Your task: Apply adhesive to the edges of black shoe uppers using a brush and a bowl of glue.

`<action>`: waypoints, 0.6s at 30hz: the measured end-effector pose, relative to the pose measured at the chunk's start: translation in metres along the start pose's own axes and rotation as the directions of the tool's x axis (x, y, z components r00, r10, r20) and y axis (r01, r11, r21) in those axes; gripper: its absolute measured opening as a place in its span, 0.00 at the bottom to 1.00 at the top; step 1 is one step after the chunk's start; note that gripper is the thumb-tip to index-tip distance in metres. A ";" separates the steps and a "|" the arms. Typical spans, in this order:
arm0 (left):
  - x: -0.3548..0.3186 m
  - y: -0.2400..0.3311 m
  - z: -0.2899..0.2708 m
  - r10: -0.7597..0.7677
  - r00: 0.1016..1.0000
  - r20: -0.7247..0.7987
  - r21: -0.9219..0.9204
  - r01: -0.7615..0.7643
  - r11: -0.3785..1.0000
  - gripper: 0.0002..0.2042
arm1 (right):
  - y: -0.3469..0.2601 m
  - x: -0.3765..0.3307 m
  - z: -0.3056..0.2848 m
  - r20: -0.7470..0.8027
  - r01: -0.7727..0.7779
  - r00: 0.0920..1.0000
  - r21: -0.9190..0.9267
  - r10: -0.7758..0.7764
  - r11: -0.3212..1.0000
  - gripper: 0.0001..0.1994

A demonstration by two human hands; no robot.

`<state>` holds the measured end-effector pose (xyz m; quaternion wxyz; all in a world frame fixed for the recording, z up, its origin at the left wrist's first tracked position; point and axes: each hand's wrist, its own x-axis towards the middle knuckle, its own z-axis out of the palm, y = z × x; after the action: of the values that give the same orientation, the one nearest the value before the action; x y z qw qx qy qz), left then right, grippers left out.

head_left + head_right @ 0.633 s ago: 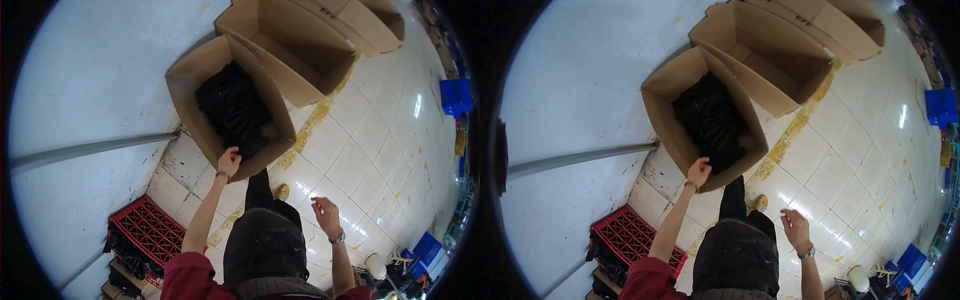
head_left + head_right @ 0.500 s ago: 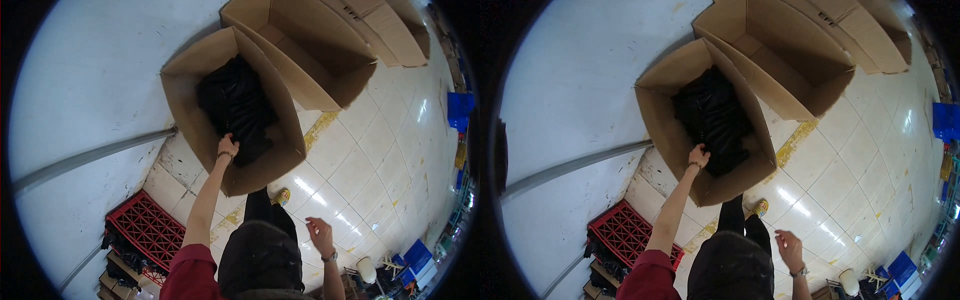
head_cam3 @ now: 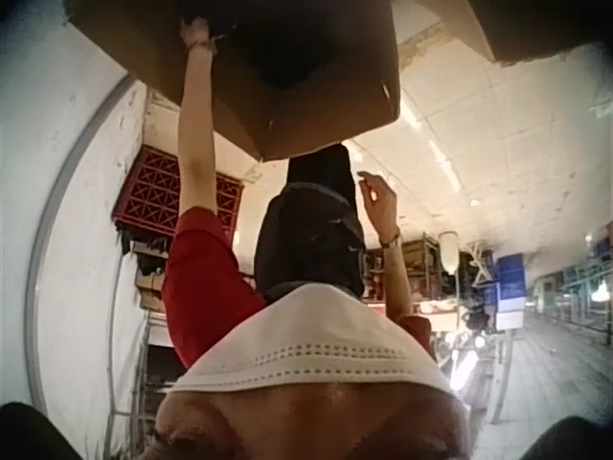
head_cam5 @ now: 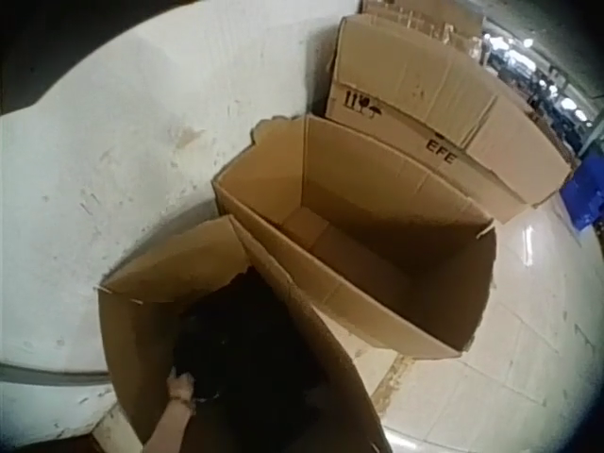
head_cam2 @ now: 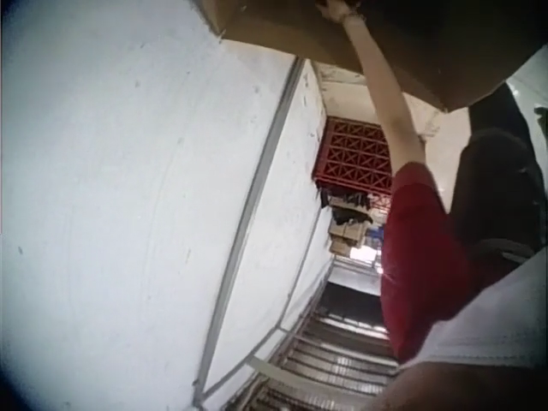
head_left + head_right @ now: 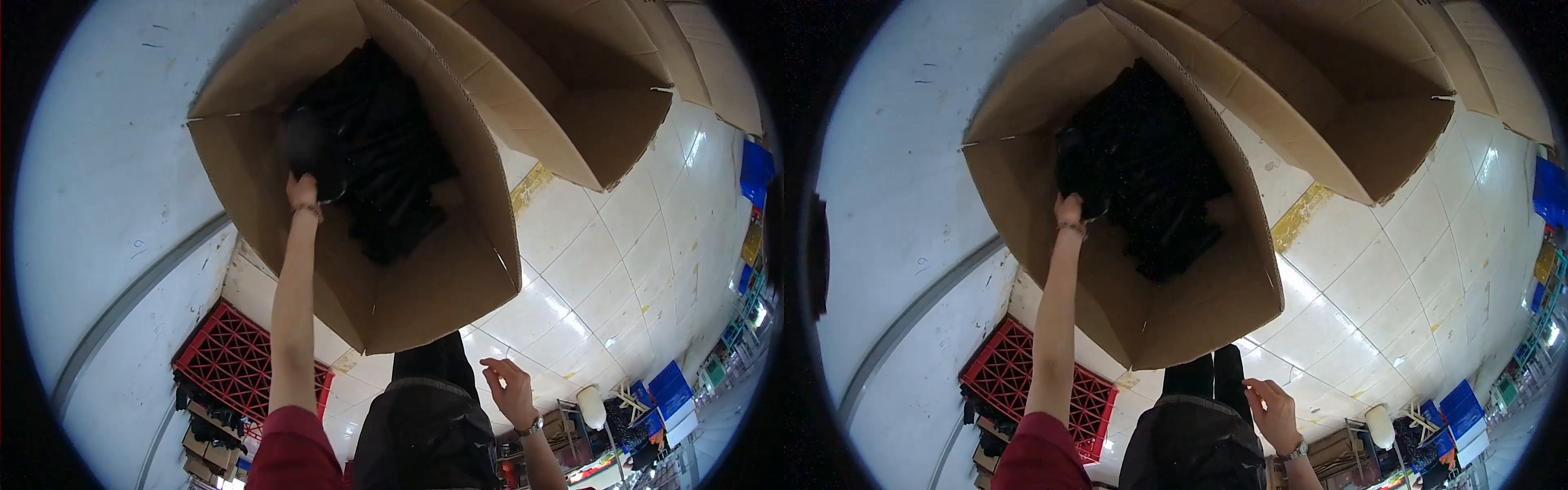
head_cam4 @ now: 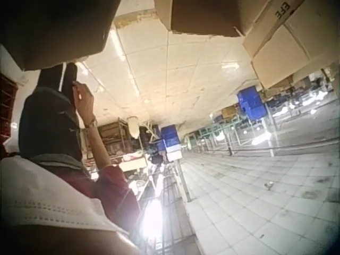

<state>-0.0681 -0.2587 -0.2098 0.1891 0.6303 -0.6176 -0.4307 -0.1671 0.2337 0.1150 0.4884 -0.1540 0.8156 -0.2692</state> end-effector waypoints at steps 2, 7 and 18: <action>-0.038 0.031 -0.013 -0.441 0.644 0.625 -0.313 0.725 0.614 0.20 | -0.003 0.007 -0.017 -0.042 -0.013 0.999 -0.058 0.011 0.998 0.08; -0.097 0.103 -0.081 -0.114 0.443 0.889 -0.410 0.883 0.230 0.24 | -0.031 0.023 -0.023 -0.076 0.087 0.993 0.001 -0.087 0.996 0.08; -0.230 0.127 -0.109 -0.558 0.386 0.734 -0.184 0.905 0.383 0.22 | -0.040 0.052 -0.026 -0.107 0.289 0.951 -0.037 -0.292 0.956 0.09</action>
<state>-0.0307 -0.0955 0.0203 -0.0504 0.5986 -0.1125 -0.7915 -0.2151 0.1827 0.1115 0.3958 -0.2624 0.8127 -0.3376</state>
